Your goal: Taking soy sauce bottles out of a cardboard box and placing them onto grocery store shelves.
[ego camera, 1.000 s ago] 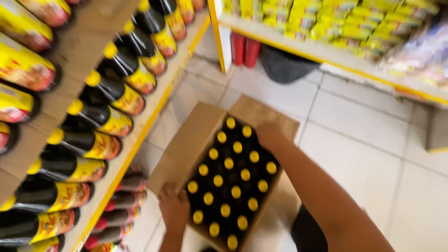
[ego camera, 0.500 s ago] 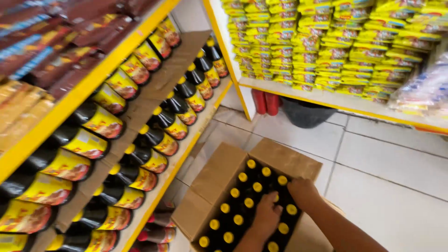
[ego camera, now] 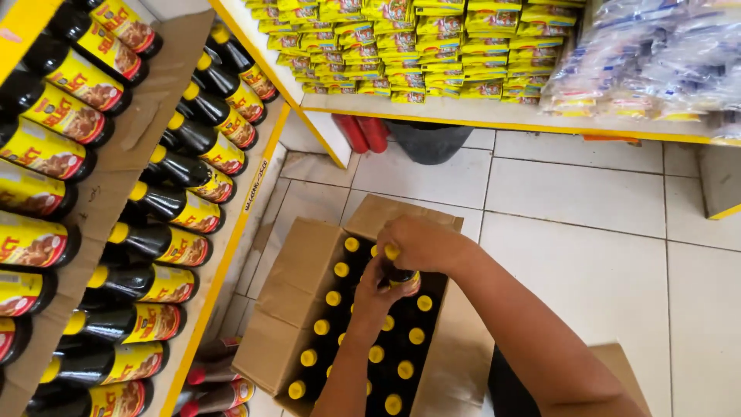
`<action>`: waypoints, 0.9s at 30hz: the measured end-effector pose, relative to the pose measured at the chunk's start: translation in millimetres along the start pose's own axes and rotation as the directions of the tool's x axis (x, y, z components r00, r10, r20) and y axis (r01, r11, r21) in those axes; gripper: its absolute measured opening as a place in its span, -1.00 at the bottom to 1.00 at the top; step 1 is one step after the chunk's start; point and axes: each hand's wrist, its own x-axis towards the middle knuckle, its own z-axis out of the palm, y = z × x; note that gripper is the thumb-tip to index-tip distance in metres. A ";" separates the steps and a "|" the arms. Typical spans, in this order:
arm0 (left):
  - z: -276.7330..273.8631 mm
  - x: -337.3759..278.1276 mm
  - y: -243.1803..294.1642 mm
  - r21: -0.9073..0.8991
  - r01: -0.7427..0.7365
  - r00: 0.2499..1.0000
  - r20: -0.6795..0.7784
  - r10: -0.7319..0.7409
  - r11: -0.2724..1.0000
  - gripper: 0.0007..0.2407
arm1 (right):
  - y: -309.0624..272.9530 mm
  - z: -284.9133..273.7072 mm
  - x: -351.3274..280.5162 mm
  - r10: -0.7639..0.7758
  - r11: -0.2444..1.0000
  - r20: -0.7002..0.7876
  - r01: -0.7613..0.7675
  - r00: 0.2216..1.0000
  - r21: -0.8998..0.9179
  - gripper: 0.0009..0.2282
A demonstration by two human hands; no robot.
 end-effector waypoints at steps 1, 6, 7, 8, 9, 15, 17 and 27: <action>1.9 -4.6 15.4 -0.039 0.002 1.000 -0.003 -0.002 0.999 -0.35 | -6.0 -6.3 -1.2 -0.092 0.995 -0.032 0.093 0.995 0.028 -0.73; 12.2 -41.2 76.5 0.010 0.013 0.999 -0.032 -0.012 1.000 -0.33 | -49.4 -45.8 -17.2 -0.205 0.953 -0.108 0.224 0.973 0.203 -0.63; 12.5 -47.6 83.6 -0.020 0.007 1.000 -0.019 -0.007 1.000 -0.34 | -56.6 -52.5 -20.5 -0.209 0.925 -0.110 0.233 0.972 0.301 -0.61; 12.4 -53.4 86.0 -0.014 -0.006 1.000 -0.030 0.006 1.000 -0.34 | -57.6 -53.2 -20.9 -0.226 0.921 -0.112 0.249 0.968 0.298 -0.61; 12.2 -59.0 88.1 -0.073 -0.041 0.999 0.009 0.042 0.996 -0.37 | -58.4 -53.7 -21.0 -0.208 0.865 -0.132 0.246 0.969 0.437 -0.60; 17.8 -76.6 97.5 -0.139 -0.062 0.998 0.007 0.063 0.988 -0.41 | -51.5 -43.6 -7.2 -0.157 0.571 -0.254 0.298 0.954 0.765 -0.66; 22.3 -81.8 94.6 -0.154 -0.031 0.999 -0.022 0.028 0.988 -0.40 | -50.2 -40.2 -6.6 -0.108 0.559 -0.263 0.277 0.959 0.781 -0.67; 23.4 -75.5 105.7 0.023 -0.066 0.974 -0.214 0.069 0.998 -0.42 | -89.4 -43.7 6.6 0.128 0.902 -0.509 0.114 0.851 0.417 -0.62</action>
